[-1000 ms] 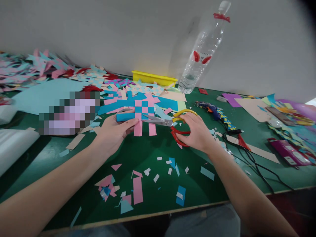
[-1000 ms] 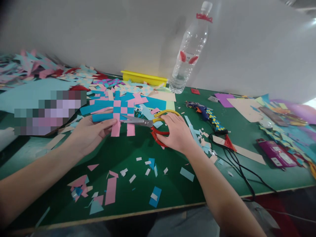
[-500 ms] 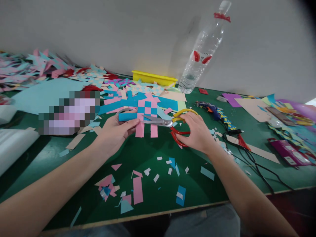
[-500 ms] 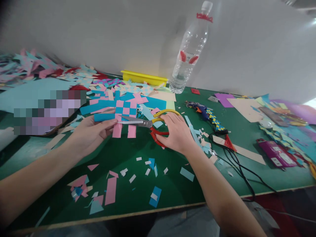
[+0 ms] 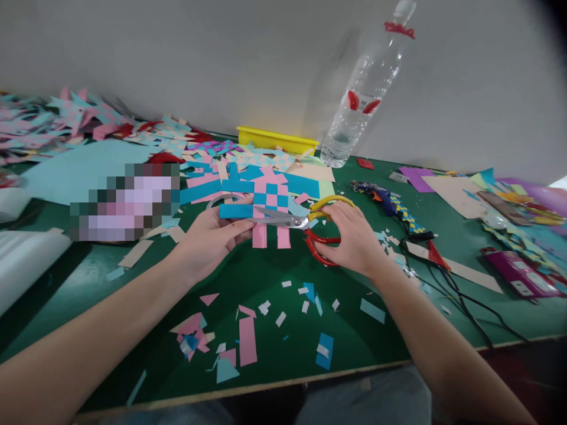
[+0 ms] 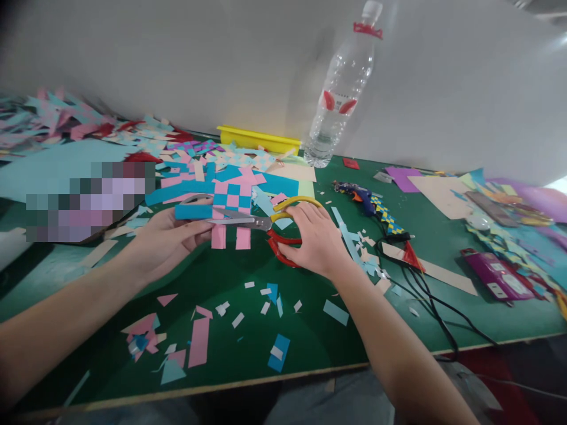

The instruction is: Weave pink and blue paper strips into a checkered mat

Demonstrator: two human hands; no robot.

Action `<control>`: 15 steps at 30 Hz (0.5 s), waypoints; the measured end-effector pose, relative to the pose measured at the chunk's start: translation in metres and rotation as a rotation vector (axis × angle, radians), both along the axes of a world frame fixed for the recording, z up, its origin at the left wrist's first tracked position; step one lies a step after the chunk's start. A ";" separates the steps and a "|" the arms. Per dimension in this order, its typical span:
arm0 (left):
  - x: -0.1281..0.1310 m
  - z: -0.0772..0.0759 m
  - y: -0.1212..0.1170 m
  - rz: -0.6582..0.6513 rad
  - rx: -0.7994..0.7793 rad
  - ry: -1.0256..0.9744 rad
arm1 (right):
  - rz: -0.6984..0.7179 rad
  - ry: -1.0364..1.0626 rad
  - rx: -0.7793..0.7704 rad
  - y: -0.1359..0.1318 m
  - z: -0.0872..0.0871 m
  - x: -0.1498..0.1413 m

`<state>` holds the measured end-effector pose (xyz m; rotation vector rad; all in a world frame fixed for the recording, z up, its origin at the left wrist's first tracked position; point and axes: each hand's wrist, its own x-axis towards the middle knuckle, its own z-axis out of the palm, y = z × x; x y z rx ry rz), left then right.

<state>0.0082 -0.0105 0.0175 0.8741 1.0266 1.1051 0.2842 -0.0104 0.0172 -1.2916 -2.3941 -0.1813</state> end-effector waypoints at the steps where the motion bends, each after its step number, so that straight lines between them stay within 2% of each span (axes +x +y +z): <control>1: 0.000 0.000 0.000 0.000 -0.008 0.021 | 0.001 -0.006 -0.003 0.000 0.000 0.000; 15: 0.003 0.004 0.000 0.014 -0.008 0.027 | 0.024 -0.015 -0.001 -0.002 0.002 0.000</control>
